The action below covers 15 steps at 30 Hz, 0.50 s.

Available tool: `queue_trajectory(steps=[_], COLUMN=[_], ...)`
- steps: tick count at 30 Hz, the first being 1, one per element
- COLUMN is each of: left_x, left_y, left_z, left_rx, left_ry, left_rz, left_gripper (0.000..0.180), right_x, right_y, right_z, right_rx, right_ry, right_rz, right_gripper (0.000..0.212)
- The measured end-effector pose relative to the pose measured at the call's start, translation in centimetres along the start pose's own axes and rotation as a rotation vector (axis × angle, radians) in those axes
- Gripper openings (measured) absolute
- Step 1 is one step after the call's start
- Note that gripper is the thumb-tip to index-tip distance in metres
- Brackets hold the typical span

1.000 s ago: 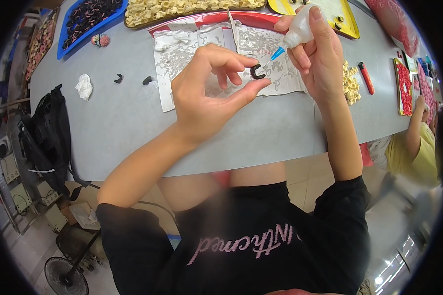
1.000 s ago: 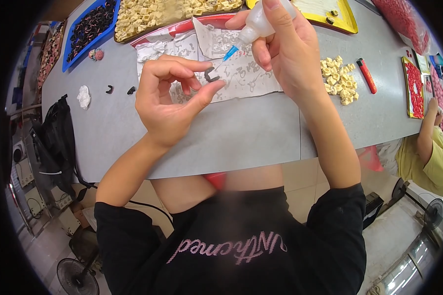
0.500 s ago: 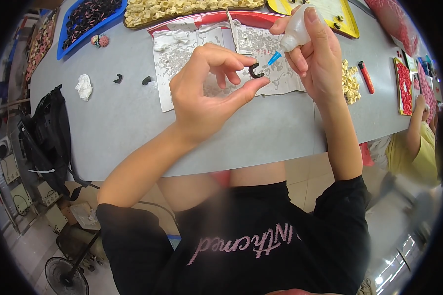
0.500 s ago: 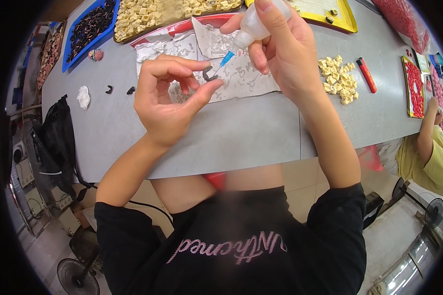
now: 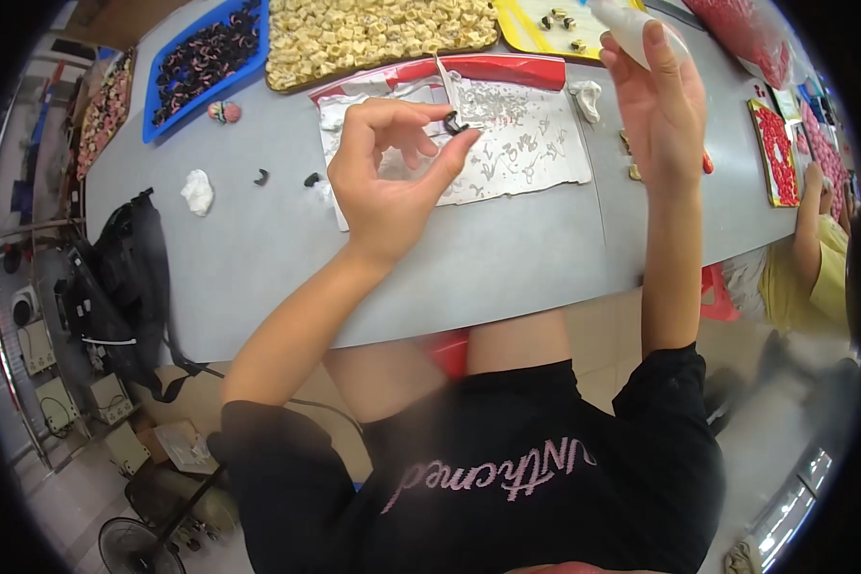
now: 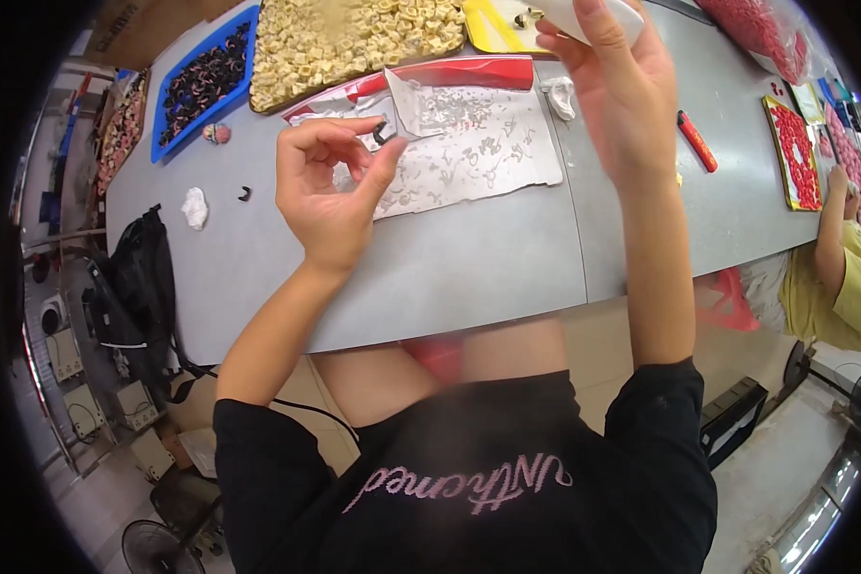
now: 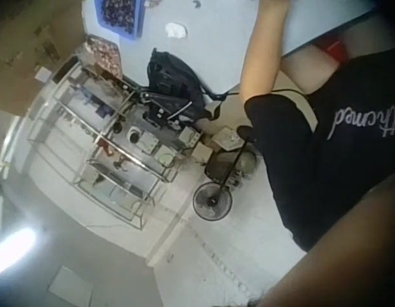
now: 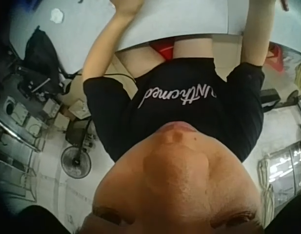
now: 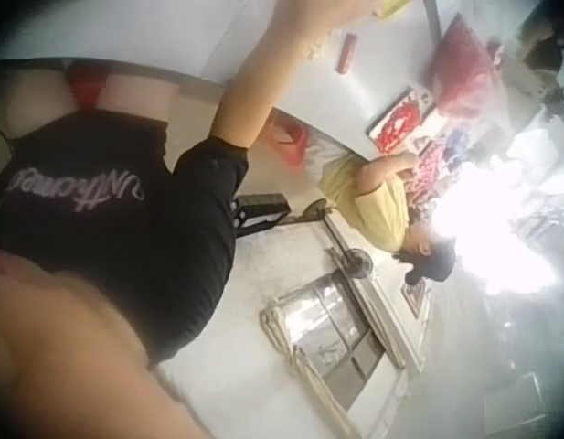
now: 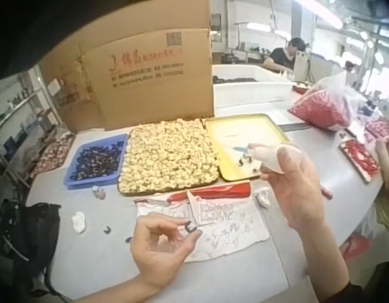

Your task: Assembling small toy components by applying glue and joining pieces at a workshop table.

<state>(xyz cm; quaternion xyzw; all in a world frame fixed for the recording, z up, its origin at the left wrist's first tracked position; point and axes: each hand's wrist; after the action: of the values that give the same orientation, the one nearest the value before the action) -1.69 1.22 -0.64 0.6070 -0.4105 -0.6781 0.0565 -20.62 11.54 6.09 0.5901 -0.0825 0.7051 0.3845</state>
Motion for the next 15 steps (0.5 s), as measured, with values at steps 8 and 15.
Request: queue_trajectory(steps=[8,15], left_x=[-0.5,-1.0], left_y=[-0.2,-0.5], left_z=[-0.2,0.1], left_rx=[0.012,0.040], left_ry=[-0.026,-0.025], left_rz=[-0.101,-0.049], left_gripper=[0.036,0.033], right_x=[-2.5,-3.6], right_y=[-4.9,-6.0], right_z=[-0.9,0.1], right_rx=[0.211,0.378], right_ry=[-0.795,-1.051], right_rz=[-0.254,-0.319], right_gripper=[0.028,0.018])
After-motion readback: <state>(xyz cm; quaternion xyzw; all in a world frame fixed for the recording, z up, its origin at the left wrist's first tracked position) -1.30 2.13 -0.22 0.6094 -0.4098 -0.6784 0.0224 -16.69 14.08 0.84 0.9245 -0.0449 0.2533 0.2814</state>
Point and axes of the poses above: each hand's wrist, its own y-axis towards the middle knuckle, its own z-axis out of the palm, x = y × z, and after that the axes turned 1 degree about -x, right-handed
